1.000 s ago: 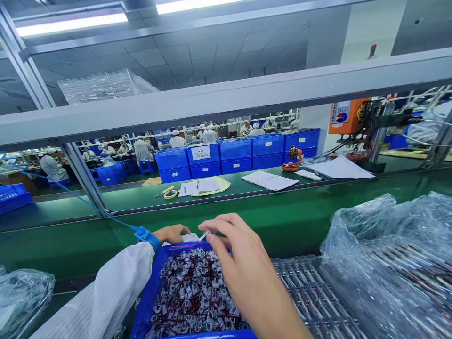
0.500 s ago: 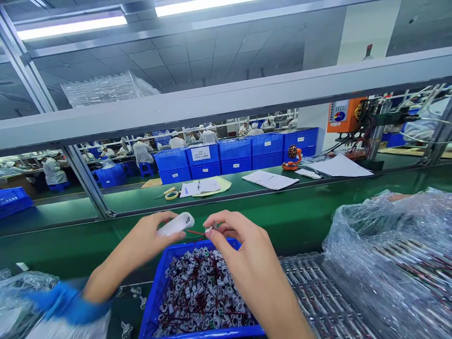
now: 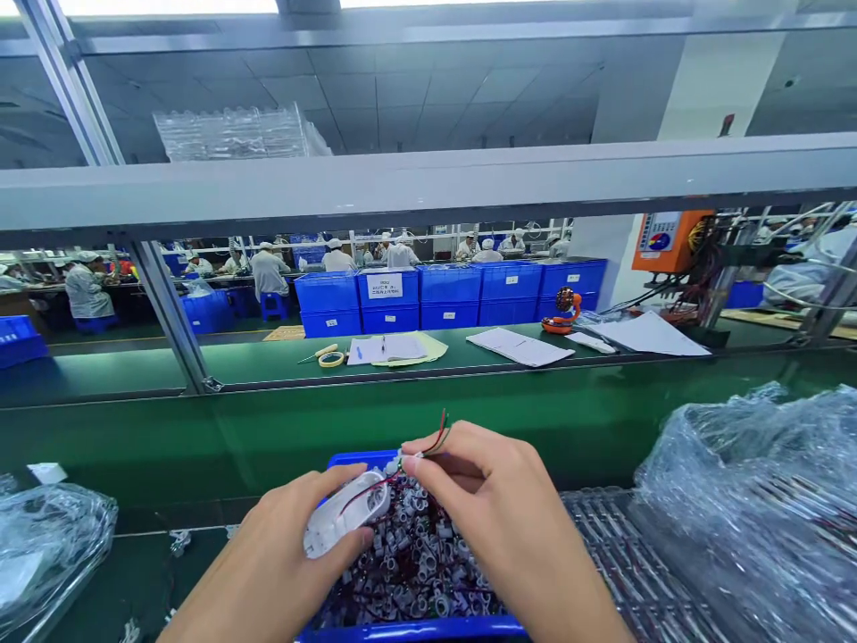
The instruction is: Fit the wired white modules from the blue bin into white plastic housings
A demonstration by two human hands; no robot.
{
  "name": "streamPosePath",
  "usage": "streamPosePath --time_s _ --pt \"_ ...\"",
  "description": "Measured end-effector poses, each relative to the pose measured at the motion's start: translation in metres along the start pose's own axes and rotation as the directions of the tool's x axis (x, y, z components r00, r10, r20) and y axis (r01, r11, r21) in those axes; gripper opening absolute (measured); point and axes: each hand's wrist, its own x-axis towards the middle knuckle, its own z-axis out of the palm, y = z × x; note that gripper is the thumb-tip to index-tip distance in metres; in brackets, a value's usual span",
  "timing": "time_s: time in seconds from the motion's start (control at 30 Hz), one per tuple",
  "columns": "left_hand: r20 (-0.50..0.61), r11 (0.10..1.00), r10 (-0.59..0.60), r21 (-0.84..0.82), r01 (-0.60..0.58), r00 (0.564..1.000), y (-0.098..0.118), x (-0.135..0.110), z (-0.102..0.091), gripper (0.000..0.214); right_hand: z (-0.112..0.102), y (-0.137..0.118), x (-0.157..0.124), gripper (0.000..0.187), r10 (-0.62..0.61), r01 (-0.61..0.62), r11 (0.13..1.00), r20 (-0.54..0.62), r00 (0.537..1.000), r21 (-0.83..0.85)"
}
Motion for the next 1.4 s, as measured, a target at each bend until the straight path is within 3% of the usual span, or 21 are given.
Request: streamPosePath --time_s 0.13,0.3,0.37,0.53,0.7,0.87,1.07,1.27,1.4 --pt "0.066 0.998 0.041 -0.046 -0.038 0.997 -0.001 0.004 0.0 0.03 0.005 0.001 0.002 0.024 0.087 -0.092 0.995 0.129 0.988 0.032" --pt "0.113 1.0 0.002 -0.022 0.001 0.994 0.0 0.006 -0.005 0.048 0.013 0.006 0.003 0.029 0.147 -0.15 0.989 0.148 0.978 0.011" --pt "0.104 0.999 0.036 -0.042 -0.031 0.994 0.0 0.005 -0.006 0.044 0.015 0.007 0.003 0.03 0.141 -0.142 0.99 0.165 0.976 -0.002" --pt "0.167 0.998 0.062 -0.004 -0.062 0.984 -0.002 0.004 -0.005 0.025 0.019 0.012 0.003 0.024 0.042 0.001 0.97 0.173 0.984 -0.243" --pt "0.284 0.997 0.027 0.059 -0.046 0.958 -0.001 0.006 -0.002 0.034 0.027 0.016 0.004 0.02 -0.071 0.129 0.878 0.141 0.987 -0.462" --pt "0.249 0.992 0.083 0.07 -0.104 0.965 -0.001 0.006 0.002 0.038 0.038 0.026 0.0 0.019 -0.028 0.116 0.801 0.156 0.987 -0.587" --pt "0.281 0.99 0.059 0.105 -0.092 0.958 -0.002 0.006 0.004 0.039 0.046 0.044 -0.004 0.016 -0.037 0.144 0.707 0.168 0.985 -0.692" --pt "0.301 0.989 0.012 0.134 -0.055 0.953 0.0 0.009 0.006 0.037 0.048 0.041 -0.005 0.015 0.029 0.093 0.709 0.161 0.986 -0.699" --pt "0.234 0.995 0.058 0.064 -0.075 0.971 -0.001 0.009 0.005 0.036 0.044 0.038 -0.002 0.013 0.079 0.06 0.718 0.166 0.983 -0.693"
